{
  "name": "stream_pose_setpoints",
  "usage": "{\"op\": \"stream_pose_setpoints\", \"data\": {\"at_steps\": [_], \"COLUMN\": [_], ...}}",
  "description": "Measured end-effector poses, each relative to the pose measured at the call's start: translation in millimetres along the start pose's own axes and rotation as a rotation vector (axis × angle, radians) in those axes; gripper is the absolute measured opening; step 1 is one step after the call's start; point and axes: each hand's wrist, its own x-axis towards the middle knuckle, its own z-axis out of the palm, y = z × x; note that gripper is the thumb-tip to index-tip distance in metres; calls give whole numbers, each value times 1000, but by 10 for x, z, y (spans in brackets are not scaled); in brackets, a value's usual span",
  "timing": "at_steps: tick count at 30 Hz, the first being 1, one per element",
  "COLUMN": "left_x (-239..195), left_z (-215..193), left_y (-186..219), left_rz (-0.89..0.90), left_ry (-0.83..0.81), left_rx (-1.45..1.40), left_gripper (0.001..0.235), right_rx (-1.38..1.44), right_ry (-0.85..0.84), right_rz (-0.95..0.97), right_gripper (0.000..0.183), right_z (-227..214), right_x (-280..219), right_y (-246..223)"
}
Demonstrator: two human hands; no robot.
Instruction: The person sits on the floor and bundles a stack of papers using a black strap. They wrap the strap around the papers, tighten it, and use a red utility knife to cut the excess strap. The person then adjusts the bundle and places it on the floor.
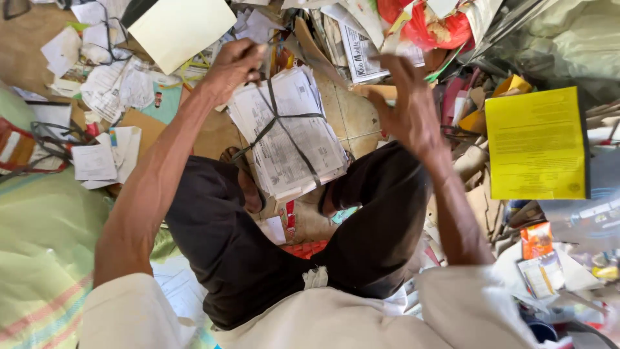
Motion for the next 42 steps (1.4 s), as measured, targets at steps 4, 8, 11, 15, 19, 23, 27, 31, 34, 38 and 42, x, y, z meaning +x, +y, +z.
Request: {"op": "stream_pose_setpoints", "data": {"at_steps": [4,8,11,15,19,23,27,31,34,38,42], "left_x": [124,234,136,46,145,450,285,356,176,-327,-341], "left_z": [-361,-511,-441,-424,-638,-1119,-1066,-1156,-987,-197,6], "left_y": [-370,-446,-318,-135,-273,-819,-634,-704,-517,202,214], "left_rz": [-72,-27,-7,41,21,-60,-13,-16,-91,-7,33], "left_ry": [239,210,129,28,1,-51,-55,-88,14,104,170], "left_rx": [-194,-49,-30,-69,-5,-55,38,17,-78,-98,-196], "left_gripper": [18,10,16,18,13,23,18,23,27,12,8], "right_rx": [-77,-195,12,242,750,811,951,1015,1177,1181,929], "right_ry": [187,265,70,6,262,220,564,726,1051,1155,1014], "right_rz": [227,682,1177,1612,1764,1529,1670,1509,1572,1426,1139], "right_gripper": [41,63,37,68,94,52,51,41,38,25,44], "right_z": [-31,163,294,531,631,878,744,683,857,988,344], "right_x": [-996,-2425,-3370,-3707,-3781,-4365,-4151,-4360,-4520,-4645,-3932], "right_y": [-784,-1168,-1527,-1687,-1312,-892,-890,-1014,-1100,-1100,-1180]}}
